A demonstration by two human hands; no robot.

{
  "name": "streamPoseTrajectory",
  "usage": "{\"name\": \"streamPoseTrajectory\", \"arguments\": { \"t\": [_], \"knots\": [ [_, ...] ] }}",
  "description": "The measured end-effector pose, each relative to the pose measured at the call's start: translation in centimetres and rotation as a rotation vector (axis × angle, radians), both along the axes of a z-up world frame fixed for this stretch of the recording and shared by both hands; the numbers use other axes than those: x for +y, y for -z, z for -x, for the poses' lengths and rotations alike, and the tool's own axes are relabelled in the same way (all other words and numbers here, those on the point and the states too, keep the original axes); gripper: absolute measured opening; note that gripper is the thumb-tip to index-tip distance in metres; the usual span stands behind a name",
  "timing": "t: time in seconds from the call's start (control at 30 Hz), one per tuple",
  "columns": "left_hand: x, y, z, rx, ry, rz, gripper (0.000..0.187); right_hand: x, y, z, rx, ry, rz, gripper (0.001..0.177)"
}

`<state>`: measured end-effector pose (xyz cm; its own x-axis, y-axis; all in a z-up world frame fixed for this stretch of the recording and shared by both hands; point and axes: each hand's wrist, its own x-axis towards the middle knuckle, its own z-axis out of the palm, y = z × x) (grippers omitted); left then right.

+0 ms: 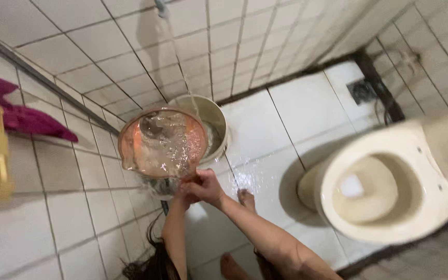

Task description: The person cleans a bathroom floor and toilet by rinsing them with water from a bucket using a handheld scoop and then scrubbing the floor with a long-handled brush.

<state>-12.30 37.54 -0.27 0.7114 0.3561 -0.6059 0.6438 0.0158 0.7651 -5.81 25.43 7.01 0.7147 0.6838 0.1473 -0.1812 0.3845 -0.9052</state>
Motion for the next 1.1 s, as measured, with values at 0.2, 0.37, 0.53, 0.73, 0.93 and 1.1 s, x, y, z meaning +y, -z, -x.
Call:
{"name": "streamPoseTrajectory", "arguments": {
  "t": [0.2, 0.37, 0.53, 0.73, 0.93, 1.1],
  "knots": [
    [-7.5, -1.8, 3.2, 0.005, 0.02, 0.088, 0.037, -8.0, -2.8, 5.6, -0.015, 0.126, 0.141, 0.017],
    [-17.8, -1.2, 3.1, -0.02, 0.036, 0.095, 0.037, -18.8, -2.8, 7.9, 0.142, 0.122, 0.089, 0.015],
    [-30.7, 0.8, 3.4, -0.008, 0.127, 0.142, 0.037, -30.8, -2.2, 9.6, -0.114, 0.372, 0.354, 0.016],
    [-45.4, 1.2, 3.4, 0.059, 0.351, 0.29, 0.038, -44.1, -1.4, 11.9, -0.287, 0.689, 0.546, 0.013],
    [-53.5, 0.1, 0.1, 0.114, 0.448, 0.436, 0.038, -51.4, -1.9, 12.5, -0.176, 0.756, 0.705, 0.012],
    [-57.1, -1.0, -3.0, 0.133, 0.481, 0.506, 0.039, -53.3, -4.8, 12.7, -0.325, 1.024, 0.638, 0.023]
  ]
}}
